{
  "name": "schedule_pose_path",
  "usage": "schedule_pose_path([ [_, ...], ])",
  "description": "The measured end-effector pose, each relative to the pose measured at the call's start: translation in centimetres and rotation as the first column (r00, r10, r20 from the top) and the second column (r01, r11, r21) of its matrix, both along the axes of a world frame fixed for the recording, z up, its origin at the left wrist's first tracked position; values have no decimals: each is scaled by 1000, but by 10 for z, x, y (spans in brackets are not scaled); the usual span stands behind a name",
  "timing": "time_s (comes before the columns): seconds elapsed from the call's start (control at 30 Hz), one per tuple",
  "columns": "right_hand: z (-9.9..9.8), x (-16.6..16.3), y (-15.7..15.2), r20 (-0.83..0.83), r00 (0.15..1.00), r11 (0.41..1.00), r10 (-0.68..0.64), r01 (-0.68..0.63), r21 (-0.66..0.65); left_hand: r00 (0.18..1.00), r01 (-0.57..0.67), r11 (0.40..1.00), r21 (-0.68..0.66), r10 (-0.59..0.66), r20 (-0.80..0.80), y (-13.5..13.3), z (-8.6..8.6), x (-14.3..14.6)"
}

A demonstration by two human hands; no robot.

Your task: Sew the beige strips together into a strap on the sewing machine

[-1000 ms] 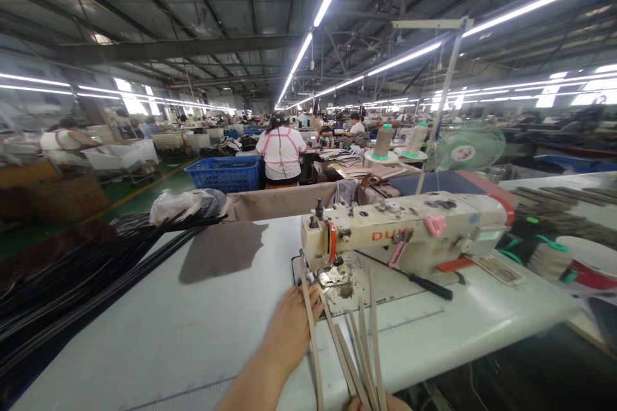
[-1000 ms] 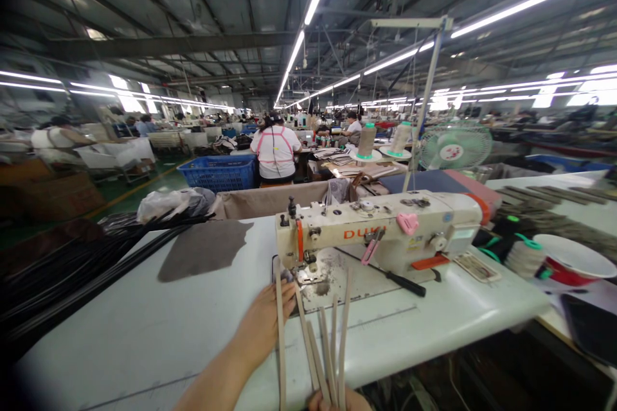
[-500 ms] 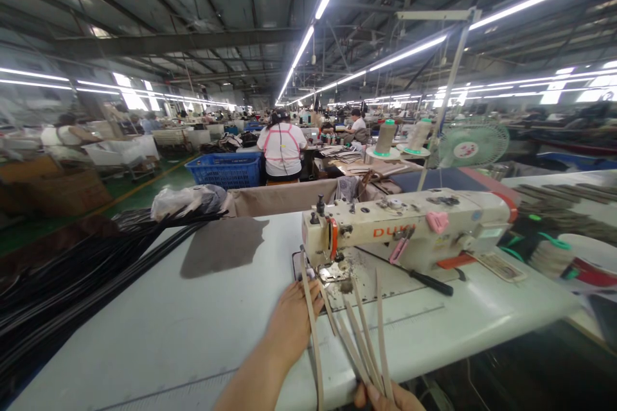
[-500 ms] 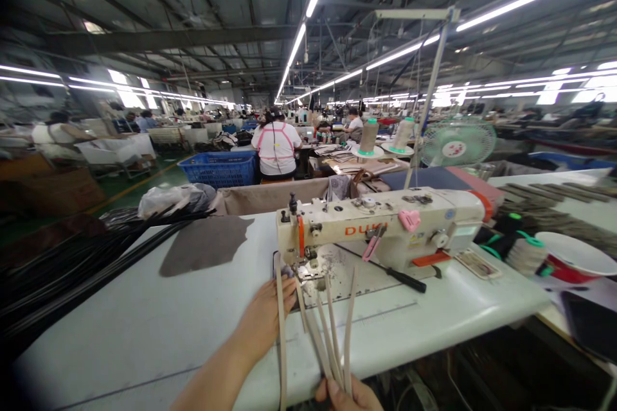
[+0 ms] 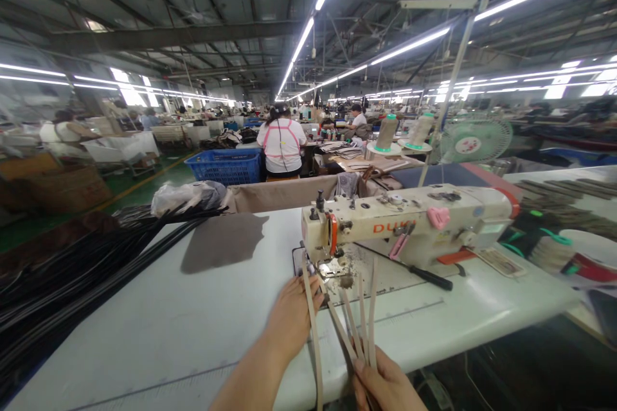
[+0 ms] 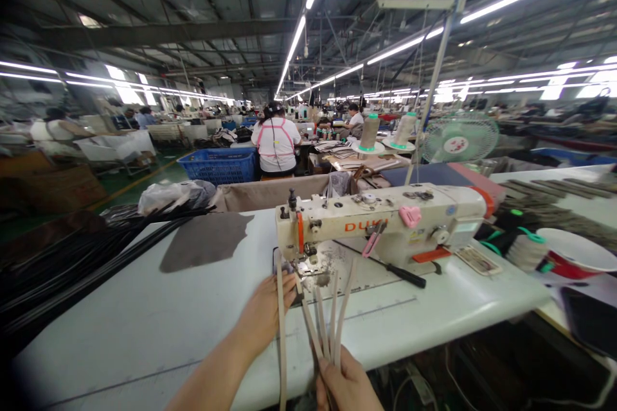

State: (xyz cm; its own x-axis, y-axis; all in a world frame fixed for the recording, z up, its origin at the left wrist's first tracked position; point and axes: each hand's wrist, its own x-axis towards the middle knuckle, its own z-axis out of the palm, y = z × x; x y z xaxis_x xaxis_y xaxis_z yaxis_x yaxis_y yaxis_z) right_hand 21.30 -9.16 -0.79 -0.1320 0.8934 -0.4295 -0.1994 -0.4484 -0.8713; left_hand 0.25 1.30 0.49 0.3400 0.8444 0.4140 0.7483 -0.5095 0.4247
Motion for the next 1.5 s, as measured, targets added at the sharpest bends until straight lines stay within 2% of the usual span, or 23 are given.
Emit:
schedule_pose_path([
  [0.07,7,-8,7,8,1000,999,19,-18,-36,1000,1,1000,20,-1,2,0,-1,0],
  [0.23,34,-26,16,-42,998,998,-39,41,53,999,10,999,36,-9,-37,-1,2,0],
  [0.33,45,-32,22,-76,995,997,-58,62,46,999,-1,999,46,3,-47,-1,4,1],
  [0.73,53,-41,53,-47,996,997,-73,74,22,998,-5,997,73,10,-69,0,0,0],
  [0.9,52,-44,60,-35,997,997,-70,71,19,1000,6,1000,31,-5,-30,-1,3,0],
  [1.07,41,-47,65,-14,998,998,-68,68,14,999,22,999,30,-23,31,0,4,1],
  [1.37,22,-51,82,10,999,998,-44,43,40,999,14,996,89,-17,27,6,-10,2],
  [1.5,21,-40,74,-8,1000,989,9,-8,150,1000,23,995,99,-25,18,7,-12,0],
])
